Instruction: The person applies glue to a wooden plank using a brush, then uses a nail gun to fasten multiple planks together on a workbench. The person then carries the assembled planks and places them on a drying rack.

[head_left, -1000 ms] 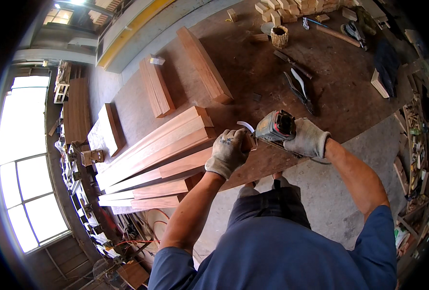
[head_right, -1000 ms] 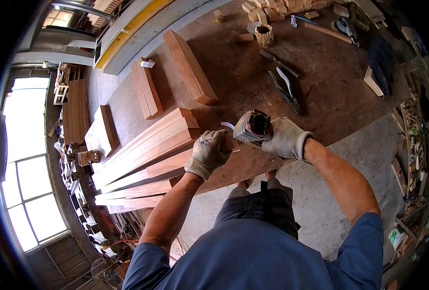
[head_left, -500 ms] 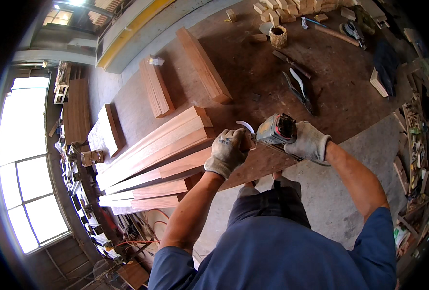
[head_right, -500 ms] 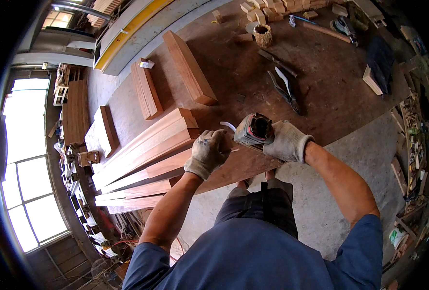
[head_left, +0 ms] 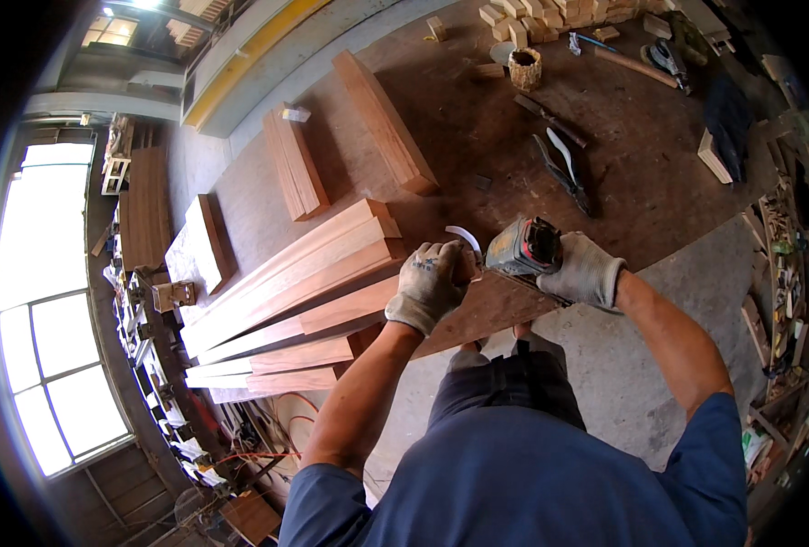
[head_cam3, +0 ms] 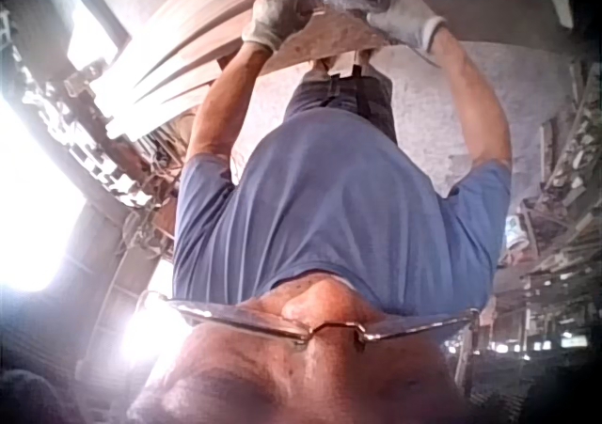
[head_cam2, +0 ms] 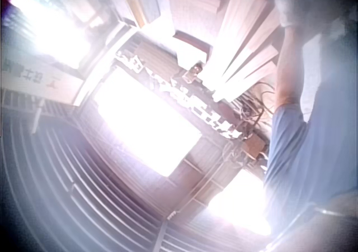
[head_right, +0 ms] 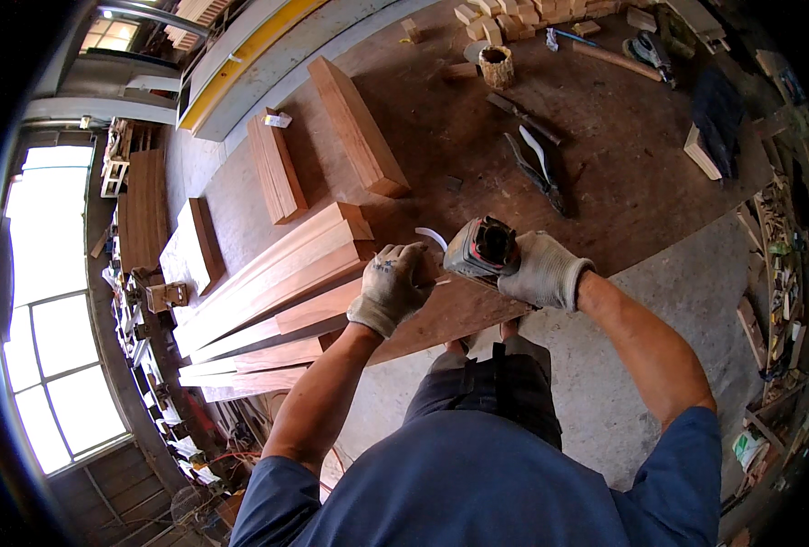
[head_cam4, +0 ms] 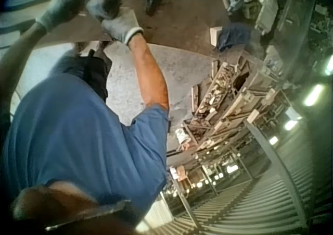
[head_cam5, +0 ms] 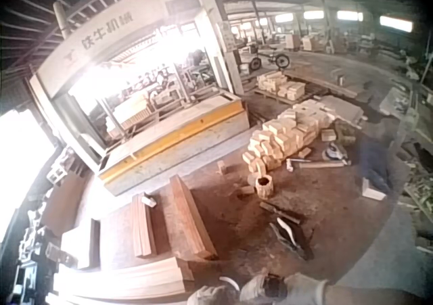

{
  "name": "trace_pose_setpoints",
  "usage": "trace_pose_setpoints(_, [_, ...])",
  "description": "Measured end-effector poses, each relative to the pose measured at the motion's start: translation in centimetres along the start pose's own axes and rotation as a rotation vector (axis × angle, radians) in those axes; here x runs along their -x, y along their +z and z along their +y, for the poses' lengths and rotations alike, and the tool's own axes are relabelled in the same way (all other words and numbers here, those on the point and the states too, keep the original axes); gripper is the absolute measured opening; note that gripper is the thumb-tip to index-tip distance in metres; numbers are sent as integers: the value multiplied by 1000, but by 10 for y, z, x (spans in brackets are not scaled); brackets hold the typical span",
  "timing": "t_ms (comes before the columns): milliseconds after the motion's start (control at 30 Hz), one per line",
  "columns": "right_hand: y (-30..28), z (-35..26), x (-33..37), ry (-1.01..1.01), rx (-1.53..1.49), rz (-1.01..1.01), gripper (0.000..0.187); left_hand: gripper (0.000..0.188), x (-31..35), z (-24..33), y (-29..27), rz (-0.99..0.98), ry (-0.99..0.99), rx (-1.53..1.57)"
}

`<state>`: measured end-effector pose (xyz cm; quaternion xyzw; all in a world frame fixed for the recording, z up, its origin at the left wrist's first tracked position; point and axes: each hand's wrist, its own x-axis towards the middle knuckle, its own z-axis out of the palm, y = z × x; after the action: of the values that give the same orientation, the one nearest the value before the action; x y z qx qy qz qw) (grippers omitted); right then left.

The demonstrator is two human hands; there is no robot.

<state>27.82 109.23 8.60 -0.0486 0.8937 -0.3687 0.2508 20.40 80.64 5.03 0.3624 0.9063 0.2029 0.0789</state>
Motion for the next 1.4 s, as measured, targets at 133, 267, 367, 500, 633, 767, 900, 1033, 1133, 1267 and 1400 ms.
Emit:
trace_pose_setpoints(133, [2, -1, -1, -11, 21, -15, 25, 47, -1, 2, -1, -26, -25, -3])
trace_pose_setpoints(267, [5, 4, 2, -25, -82, 67, 27, 47, -1, 1, 1, -20, -9, -3])
trace_pose_setpoints(367, [0, 1, 9, 25, -196, 124, 28, 47, 1, -1, -1, -26, 3, 10])
trace_pose_setpoints(500, [-20, -13, 22, 25, -349, 180, 27, 55, 1, -6, -1, -103, -35, 16])
trace_pose_setpoints(633, [-35, -25, 33, 118, -389, 164, 28, 83, 6, -7, -29, -183, -24, 130])
trace_pose_setpoints(767, [-38, -35, 37, 163, -365, 207, 30, 87, 37, -28, -53, -34, 25, 79])
trace_pose_setpoints(900, [-33, -53, 42, 145, -465, 267, 30, 67, 84, -74, -73, -297, -256, -188])
trace_pose_setpoints(1033, [-32, -81, 37, 193, -529, 292, 34, 39, 96, -104, -69, -292, -272, -181])
trace_pose_setpoints(1133, [-33, -103, 33, 233, -557, 278, 32, 31, 95, -100, -65, -249, -216, -182])
trace_pose_setpoints(1267, [-39, -123, 33, 246, -524, 323, 31, 30, 66, -71, -49, -305, -161, -143])
trace_pose_setpoints(1400, [-53, -141, 27, 368, -473, 267, 33, 29, 30, -25, -23, -218, -85, -92])
